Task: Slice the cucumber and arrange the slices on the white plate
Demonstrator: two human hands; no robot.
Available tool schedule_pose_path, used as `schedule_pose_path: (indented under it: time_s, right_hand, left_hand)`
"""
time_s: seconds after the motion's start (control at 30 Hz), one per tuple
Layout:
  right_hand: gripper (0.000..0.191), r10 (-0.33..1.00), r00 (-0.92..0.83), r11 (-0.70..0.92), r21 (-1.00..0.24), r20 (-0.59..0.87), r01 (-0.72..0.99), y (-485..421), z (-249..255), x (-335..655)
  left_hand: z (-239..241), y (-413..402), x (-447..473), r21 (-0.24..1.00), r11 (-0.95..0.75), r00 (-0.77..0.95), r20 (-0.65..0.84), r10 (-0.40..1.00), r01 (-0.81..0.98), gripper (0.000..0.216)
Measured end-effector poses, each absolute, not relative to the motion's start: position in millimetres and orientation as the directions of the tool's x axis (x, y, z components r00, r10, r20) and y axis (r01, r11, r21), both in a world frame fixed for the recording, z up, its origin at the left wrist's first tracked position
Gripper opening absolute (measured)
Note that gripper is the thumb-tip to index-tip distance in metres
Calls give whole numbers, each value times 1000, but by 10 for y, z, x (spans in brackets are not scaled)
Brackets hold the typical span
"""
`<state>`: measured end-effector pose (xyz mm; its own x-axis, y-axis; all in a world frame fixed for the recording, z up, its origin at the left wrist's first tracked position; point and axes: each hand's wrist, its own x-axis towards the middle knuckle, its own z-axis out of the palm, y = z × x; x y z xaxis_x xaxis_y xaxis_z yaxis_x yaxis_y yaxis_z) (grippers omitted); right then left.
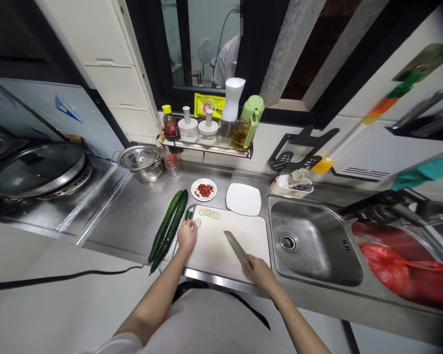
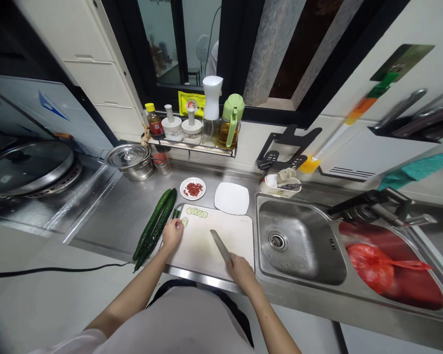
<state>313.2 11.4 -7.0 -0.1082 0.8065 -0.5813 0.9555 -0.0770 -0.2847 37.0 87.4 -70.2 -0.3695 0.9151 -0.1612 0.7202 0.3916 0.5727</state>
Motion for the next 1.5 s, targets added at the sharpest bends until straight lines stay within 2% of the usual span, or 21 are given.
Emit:
schedule_pose_path:
  time_s: [0.23,0.4,0.63,0.83,1.0,1.13,1.3,1.5]
  right_hand:
    - [29,808,-126,-69,-304,-576,950,118,-85,3141]
    - [28,815,-123,-55,-288,-566,956,123,-105,3140]
    - [32,846,-109,-81,-327,-522,942,75,-112,3169]
    - [32,877,-52,-128,-338,-477,932,0,-130,3268]
    - [29,871,-33,-155,-339,-490,928,-54,-135,3320]
    - [27,868,-21,-176,-347,-496,921,-73,-149,3342]
    - [25,864,-21,-180,-348,-503,920,-55,-124,3343]
    - [26,848,-26,-175,-327,-530,929,-30,-53,3302]
  left_hand:
    - [-689,868,370,560,410,-376,-181,909,720,18]
    - [-665,838,405,608,360,-361,-126,924,707,19]
    - [-601,1005,609,633,201,-185,-92,978,748,24]
    - [-556,1321,899,509,42,40,-150,988,860,36]
    - [-570,1464,1035,366,-1,79,-198,977,930,35]
    - [-584,1503,1052,313,-21,89,-206,975,950,30]
    - [-544,1517,1060,341,-12,81,-187,979,940,23]
    - [-475,1498,1059,503,146,-18,-251,968,852,13]
